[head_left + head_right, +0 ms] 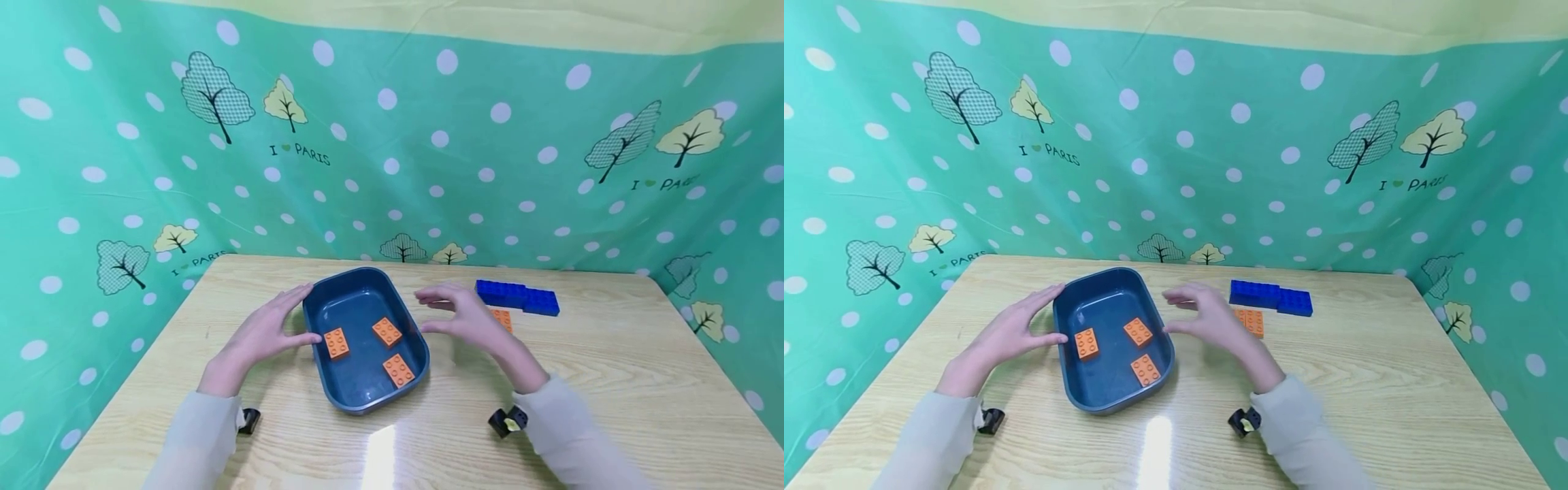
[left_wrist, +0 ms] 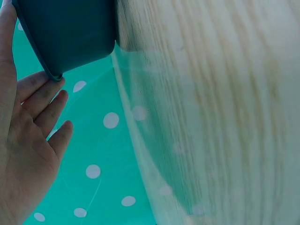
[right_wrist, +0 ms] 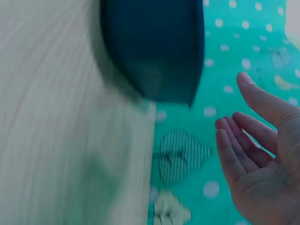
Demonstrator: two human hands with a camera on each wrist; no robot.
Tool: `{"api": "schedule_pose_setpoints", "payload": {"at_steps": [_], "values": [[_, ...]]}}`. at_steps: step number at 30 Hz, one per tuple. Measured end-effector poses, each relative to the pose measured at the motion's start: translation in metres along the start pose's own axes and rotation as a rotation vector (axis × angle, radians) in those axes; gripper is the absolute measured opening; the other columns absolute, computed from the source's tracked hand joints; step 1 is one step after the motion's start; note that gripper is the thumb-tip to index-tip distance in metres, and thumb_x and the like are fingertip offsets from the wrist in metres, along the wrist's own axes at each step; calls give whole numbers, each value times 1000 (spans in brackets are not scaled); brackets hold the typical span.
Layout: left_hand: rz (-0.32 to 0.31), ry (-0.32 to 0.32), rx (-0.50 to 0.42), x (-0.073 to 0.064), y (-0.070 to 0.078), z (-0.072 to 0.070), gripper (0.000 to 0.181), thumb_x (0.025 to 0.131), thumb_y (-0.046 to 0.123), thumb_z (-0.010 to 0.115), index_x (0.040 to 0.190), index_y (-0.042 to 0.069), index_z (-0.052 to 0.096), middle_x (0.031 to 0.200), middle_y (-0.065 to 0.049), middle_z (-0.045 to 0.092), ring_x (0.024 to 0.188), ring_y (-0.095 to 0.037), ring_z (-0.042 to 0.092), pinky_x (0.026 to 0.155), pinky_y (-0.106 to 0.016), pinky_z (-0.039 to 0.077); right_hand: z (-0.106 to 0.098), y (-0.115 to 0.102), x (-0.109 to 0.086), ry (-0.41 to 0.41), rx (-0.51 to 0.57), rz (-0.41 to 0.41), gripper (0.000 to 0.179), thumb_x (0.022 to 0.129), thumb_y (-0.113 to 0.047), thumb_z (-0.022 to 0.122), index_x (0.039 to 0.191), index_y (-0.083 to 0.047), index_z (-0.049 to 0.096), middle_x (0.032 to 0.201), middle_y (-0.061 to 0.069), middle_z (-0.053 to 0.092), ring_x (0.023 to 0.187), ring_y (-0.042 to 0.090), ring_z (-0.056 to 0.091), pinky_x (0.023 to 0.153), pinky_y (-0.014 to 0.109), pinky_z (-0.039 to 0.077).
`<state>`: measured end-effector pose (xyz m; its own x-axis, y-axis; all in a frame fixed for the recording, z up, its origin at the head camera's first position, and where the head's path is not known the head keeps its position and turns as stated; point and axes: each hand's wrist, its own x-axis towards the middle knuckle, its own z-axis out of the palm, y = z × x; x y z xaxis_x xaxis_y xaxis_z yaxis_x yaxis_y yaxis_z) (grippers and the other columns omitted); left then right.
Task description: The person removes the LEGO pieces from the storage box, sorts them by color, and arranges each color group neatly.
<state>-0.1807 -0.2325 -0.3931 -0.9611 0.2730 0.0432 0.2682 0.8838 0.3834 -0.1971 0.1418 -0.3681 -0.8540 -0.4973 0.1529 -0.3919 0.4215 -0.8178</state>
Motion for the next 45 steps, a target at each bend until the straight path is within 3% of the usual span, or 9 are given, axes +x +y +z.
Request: {"api": "schedule_pose_setpoints", "payload": {"at_steps": [7, 11, 16, 23, 31, 40, 45], "values": [[2, 3, 4, 0, 4, 0, 103, 78, 68, 70, 159, 20, 28, 163, -15, 30, 148, -45, 28, 116, -69, 29, 43, -15, 17, -108, 45, -34, 58, 83, -15, 81, 135, -3, 59, 136, 17, 62, 125, 31, 62, 109, 42, 51], [3, 8, 1, 1, 4, 0, 102, 78, 67, 71, 159, 21, 28, 163, -15, 31, 148, -45, 29, 115, -69, 30, 59, -23, 24, -130, 33, -29, 59, 85, -16, 80, 138, -5, 57, 138, 13, 61, 129, 27, 60, 110, 39, 51], [-1, 6, 1, 1, 5, -1, 101, 79, 64, 73, 159, 21, 27, 163, -15, 31, 148, -45, 29, 115, -70, 31, 75, -29, 30, -154, 47, 14, 65, 86, -16, 79, 143, -7, 52, 146, 9, 54, 137, 23, 53, 114, 36, 47], [12, -1, 9, 1, 3, 1, 100, 81, 62, 73, 159, 21, 26, 163, -16, 31, 148, -45, 29, 115, -69, 31, 99, -27, 41, -251, 7, 92, 73, 86, -20, 80, 149, -8, 45, 154, 9, 47, 141, 23, 49, 116, 34, 44], [18, 4, 18, 1, 1, 2, 101, 80, 65, 71, 159, 20, 27, 162, -17, 31, 148, -45, 30, 115, -69, 31, 110, -25, 50, -361, -100, 87, 72, 86, -18, 79, 150, -10, 45, 155, 6, 47, 143, 20, 46, 118, 31, 41], [21, -2, 21, 2, -1, 0, 100, 81, 63, 72, 159, 19, 26, 162, -19, 31, 147, -46, 30, 115, -69, 31, 115, -28, 52, -383, -226, 59, 56, 88, -13, 76, 140, -11, 57, 143, 4, 57, 127, 12, 59, 106, 17, 49], [15, -4, 19, 2, -1, 0, 99, 82, 59, 74, 159, 19, 27, 162, -19, 31, 147, -46, 30, 115, -70, 31, 118, -28, 53, -376, -283, 61, 50, 89, -17, 76, 137, -13, 60, 139, 2, 61, 123, 10, 61, 103, 17, 50]]}}
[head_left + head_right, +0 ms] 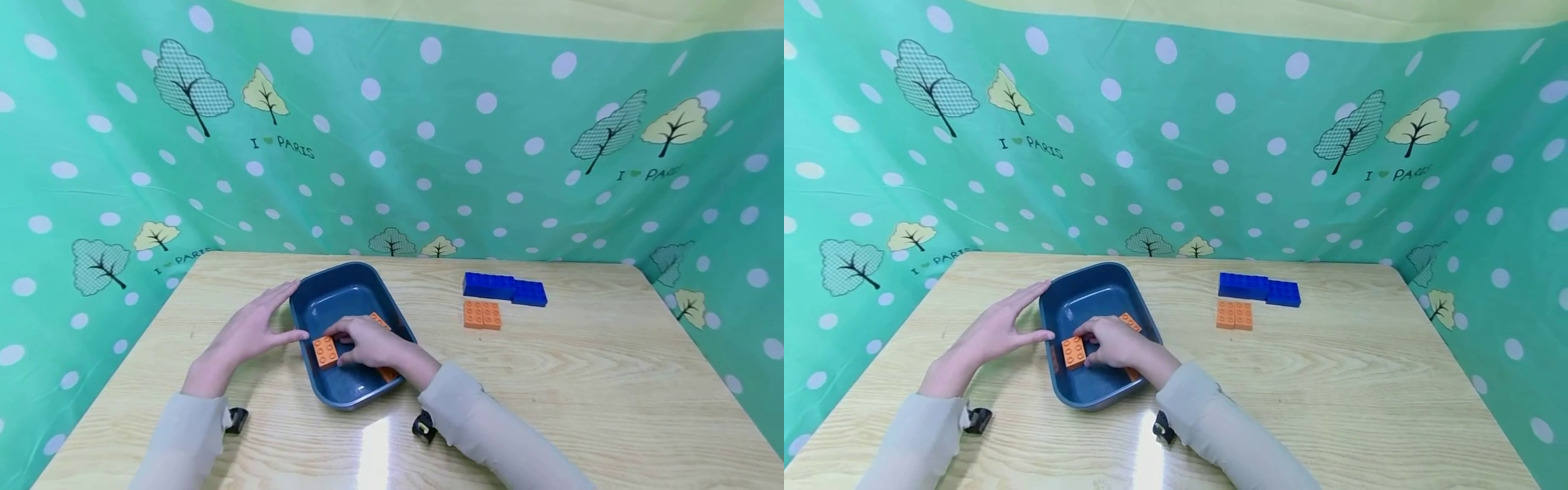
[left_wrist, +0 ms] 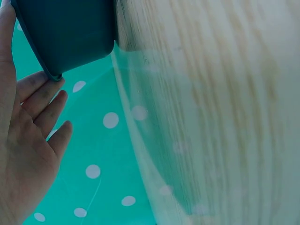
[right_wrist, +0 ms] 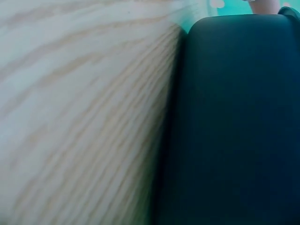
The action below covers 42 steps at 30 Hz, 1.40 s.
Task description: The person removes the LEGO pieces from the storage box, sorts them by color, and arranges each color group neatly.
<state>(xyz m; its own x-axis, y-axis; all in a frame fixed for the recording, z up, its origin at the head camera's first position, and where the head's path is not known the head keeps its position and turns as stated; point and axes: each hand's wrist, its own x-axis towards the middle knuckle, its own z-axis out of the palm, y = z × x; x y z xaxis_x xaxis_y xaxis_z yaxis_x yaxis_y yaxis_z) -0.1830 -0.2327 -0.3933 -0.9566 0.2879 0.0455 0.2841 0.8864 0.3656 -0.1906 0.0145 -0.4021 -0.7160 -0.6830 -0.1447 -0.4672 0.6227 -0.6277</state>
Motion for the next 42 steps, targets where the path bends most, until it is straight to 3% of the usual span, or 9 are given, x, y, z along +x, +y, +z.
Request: {"api": "schedule_pose_setpoints", "payload": {"at_steps": [13, 20, 25, 31, 42], "values": [[1, -8, 0, 2, -1, -2, 101, 81, 62, 73, 159, 19, 26, 163, -17, 30, 148, -46, 28, 116, -69, 30, -8, -1, -4, 107, 77, 0, 44, 87, -20, 79, 128, -13, 67, 128, 2, 68, 114, 10, 66, 96, 17, 54], [-1, -10, -5, 5, 1, -3, 101, 81, 61, 74, 159, 19, 26, 163, -17, 30, 149, -45, 27, 116, -69, 29, -40, 4, -19, 174, 182, 18, 47, 87, -16, 78, 132, -12, 64, 135, 5, 64, 121, 20, 64, 102, 31, 55], [16, 6, 6, 6, 2, -6, 100, 81, 59, 75, 159, 18, 27, 162, -18, 32, 148, -46, 28, 116, -69, 29, -79, 16, -43, 236, 256, 37, 51, 87, -12, 77, 135, -9, 61, 139, 10, 62, 127, 27, 61, 108, 38, 52], [27, 13, 13, 5, 2, -5, 99, 80, 60, 75, 158, 18, 29, 162, -18, 33, 148, -46, 29, 116, -69, 30, -117, 49, -84, 324, 279, 36, 52, 90, -14, 74, 139, -6, 57, 141, 15, 59, 132, 33, 57, 113, 45, 47], [20, 7, 4, -1, 0, -2, 99, 81, 59, 74, 159, 17, 28, 162, -18, 32, 147, -47, 29, 116, -69, 29, -152, 121, -152, 451, 223, 121, 51, 93, -10, 70, 140, 1, 53, 142, 23, 56, 130, 40, 56, 102, 40, 54]]}}
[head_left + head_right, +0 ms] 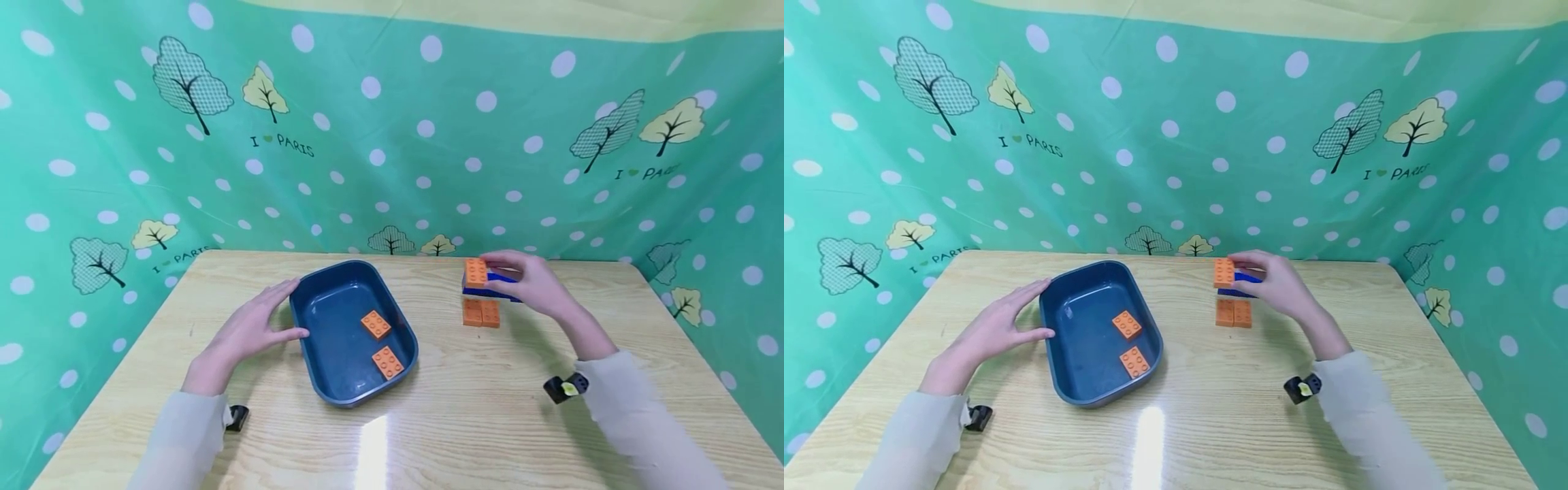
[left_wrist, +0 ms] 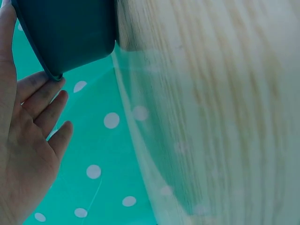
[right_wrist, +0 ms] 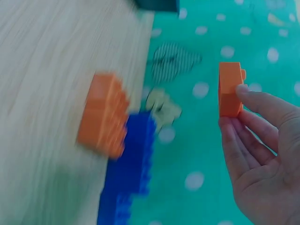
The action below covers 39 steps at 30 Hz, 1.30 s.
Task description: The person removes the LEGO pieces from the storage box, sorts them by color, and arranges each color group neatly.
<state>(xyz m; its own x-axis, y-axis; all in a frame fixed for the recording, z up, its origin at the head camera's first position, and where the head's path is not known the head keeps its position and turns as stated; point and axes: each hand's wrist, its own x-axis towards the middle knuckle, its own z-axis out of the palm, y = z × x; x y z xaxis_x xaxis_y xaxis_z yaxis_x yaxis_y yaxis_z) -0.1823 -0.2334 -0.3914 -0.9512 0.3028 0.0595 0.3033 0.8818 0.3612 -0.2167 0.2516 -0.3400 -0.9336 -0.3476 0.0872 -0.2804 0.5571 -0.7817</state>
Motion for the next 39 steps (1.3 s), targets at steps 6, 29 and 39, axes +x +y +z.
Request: {"api": "schedule_pose_setpoints", "payload": {"at_steps": [6, 29, 39], "values": [[-2, 8, -3, 0, 0, 2, 100, 80, 58, 76, 158, 17, 29, 162, -18, 33, 147, -46, 30, 115, -69, 31, -19, 29, -20, 35, -59, 60, 52, 95, -17, 69, 141, 1, 53, 142, 25, 55, 130, 41, 56, 99, 26, 56], [7, 1, 19, 1, 1, 1, 99, 81, 56, 76, 158, 15, 28, 162, -19, 32, 147, -46, 30, 117, -68, 30, -5, 88, -47, -23, -11, 157, 58, 92, -15, 71, 142, 4, 49, 144, 30, 51, 128, 46, 55, 103, 40, 53], [3, 3, 7, 1, 0, 1, 99, 81, 58, 75, 158, 16, 28, 162, -19, 32, 147, -46, 30, 116, -68, 30, 2, 96, -46, -63, 9, 141, 54, 95, -13, 68, 141, 7, 49, 140, 32, 53, 128, 45, 56, 99, 33, 57]]}}
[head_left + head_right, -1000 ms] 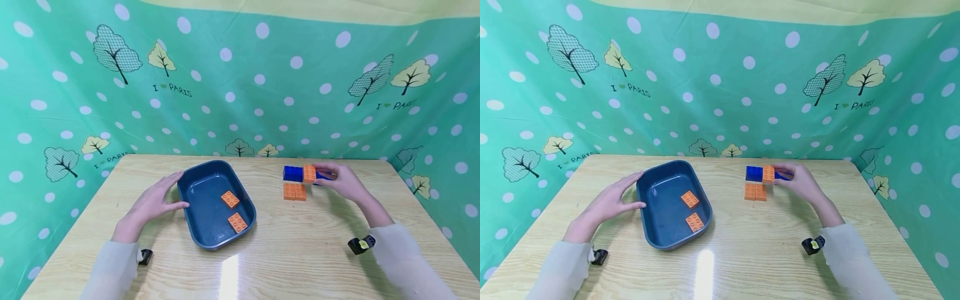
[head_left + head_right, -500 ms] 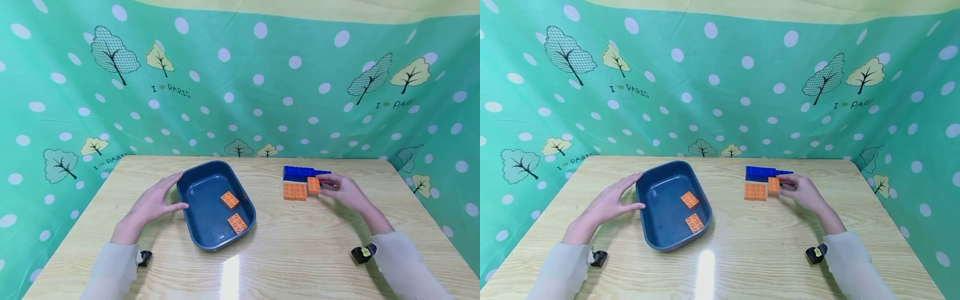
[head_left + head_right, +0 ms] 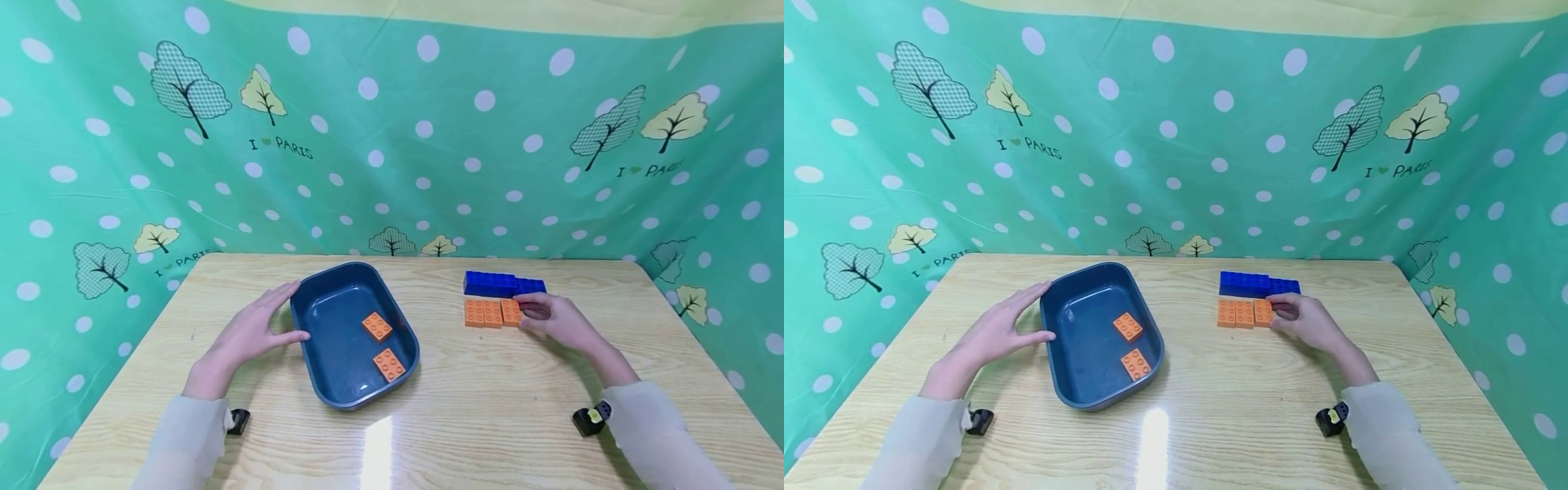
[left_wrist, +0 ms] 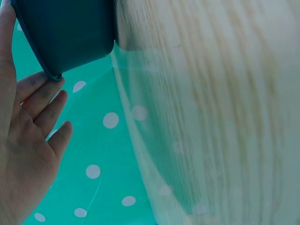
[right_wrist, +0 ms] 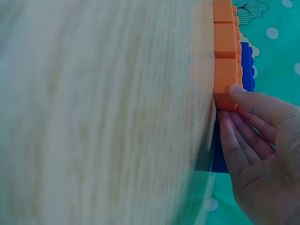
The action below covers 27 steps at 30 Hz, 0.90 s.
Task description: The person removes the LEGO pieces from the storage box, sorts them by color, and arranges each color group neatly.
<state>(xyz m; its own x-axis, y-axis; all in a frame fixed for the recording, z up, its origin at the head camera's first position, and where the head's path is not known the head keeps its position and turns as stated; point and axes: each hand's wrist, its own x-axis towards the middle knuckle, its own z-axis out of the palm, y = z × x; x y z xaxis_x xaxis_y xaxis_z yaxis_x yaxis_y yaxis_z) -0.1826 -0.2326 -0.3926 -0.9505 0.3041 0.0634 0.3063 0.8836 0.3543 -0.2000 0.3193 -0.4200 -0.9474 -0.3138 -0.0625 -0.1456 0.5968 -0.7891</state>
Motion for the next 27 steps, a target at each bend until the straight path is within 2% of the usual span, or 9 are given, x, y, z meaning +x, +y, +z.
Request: {"api": "schedule_pose_setpoints", "payload": {"at_steps": [17, 27], "values": [[-6, -2, -1, 0, 1, -1, 99, 81, 56, 76, 159, 16, 28, 162, -18, 32, 147, -47, 29, 116, -69, 30, 3, -8, 0, -2, -52, -10, 54, 94, -11, 69, 141, 7, 49, 139, 31, 55, 128, 44, 56, 101, 40, 54], [-4, -2, -1, 1, 0, 0, 100, 81, 59, 75, 159, 18, 27, 162, -17, 31, 148, -46, 29, 116, -68, 30, -2, -9, -4, 33, -86, -14, 60, 93, -23, 72, 142, 2, 49, 141, 26, 56, 129, 43, 56, 106, 48, 49]]}}
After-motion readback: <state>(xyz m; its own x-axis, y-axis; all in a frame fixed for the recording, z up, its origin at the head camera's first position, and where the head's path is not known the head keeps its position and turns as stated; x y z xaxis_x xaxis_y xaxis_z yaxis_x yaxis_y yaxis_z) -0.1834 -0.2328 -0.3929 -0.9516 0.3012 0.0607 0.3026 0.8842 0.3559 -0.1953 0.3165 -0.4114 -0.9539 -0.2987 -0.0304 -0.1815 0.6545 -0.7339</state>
